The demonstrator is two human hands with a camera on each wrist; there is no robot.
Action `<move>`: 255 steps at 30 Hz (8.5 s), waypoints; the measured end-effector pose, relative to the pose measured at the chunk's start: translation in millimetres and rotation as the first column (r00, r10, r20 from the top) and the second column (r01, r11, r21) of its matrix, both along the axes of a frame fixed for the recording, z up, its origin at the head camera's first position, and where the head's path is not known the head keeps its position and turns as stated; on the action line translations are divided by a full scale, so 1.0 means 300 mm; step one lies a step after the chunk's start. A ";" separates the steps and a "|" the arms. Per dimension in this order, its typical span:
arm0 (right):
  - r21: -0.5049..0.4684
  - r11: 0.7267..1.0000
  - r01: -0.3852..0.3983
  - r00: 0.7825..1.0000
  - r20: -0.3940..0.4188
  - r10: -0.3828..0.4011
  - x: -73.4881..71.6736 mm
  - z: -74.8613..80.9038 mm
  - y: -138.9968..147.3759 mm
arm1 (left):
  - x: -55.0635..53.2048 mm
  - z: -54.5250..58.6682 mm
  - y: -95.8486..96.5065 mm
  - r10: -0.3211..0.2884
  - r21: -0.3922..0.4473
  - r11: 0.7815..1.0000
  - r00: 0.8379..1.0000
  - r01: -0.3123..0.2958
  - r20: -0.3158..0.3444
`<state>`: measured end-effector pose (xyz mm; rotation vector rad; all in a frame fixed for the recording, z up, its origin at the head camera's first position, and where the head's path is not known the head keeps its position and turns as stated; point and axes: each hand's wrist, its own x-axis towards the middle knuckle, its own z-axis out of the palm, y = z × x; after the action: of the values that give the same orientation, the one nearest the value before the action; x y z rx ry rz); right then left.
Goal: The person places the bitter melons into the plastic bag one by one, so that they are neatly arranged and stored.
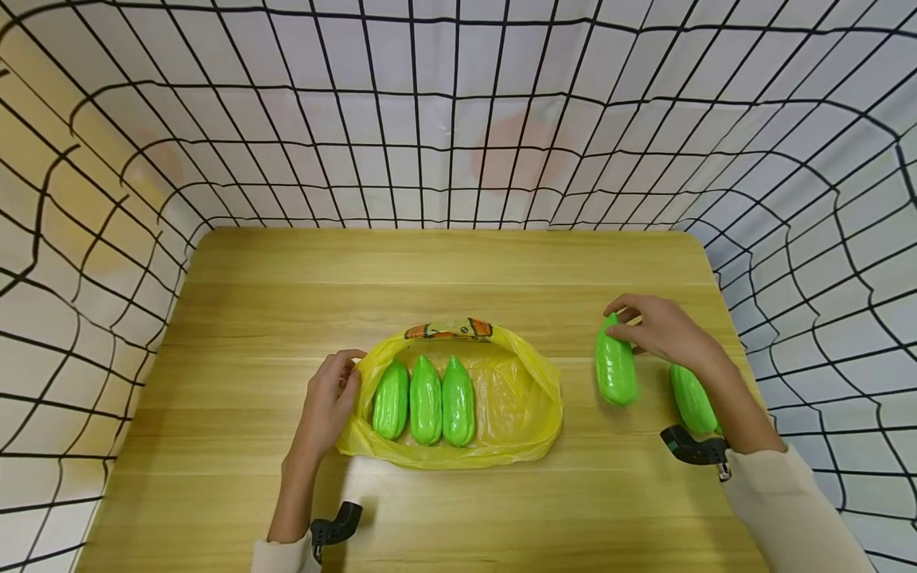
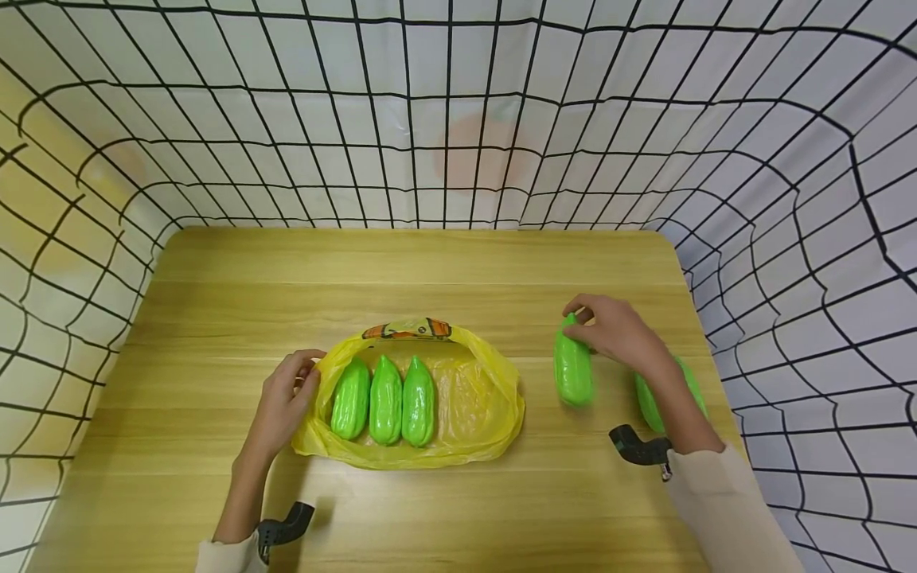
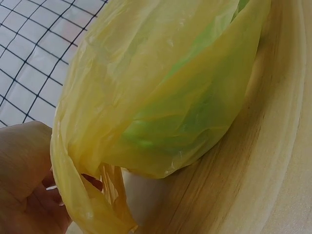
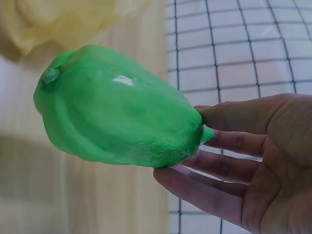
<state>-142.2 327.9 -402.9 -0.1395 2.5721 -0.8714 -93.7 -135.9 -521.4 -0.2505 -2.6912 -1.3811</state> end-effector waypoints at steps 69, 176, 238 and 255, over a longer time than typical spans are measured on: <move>0.026 0.962 -0.271 0.962 0.040 0.270 0.010 -0.219 -0.550 | 0.010 -0.004 0.003 -0.029 0.011 1.000 0.999 0.029 0.022; 0.257 0.951 0.170 0.984 0.009 -0.178 0.162 -0.217 0.349 | 0.016 -0.017 -0.008 -0.025 0.003 1.000 1.000 0.025 -0.001; 0.046 0.989 0.139 0.990 0.024 -0.140 0.100 -0.088 0.130 | 0.010 -0.006 0.001 -0.015 -0.006 1.000 1.000 0.015 0.024; -0.016 0.998 0.063 0.997 -0.048 -0.063 0.068 0.026 -0.087 | 0.012 -0.011 0.000 -0.028 -0.008 1.000 1.000 0.028 0.010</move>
<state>-121.9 301.7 -395.1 -0.0854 2.6282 -0.9209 -90.0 -135.9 -524.7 -0.2838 -2.7120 -1.3824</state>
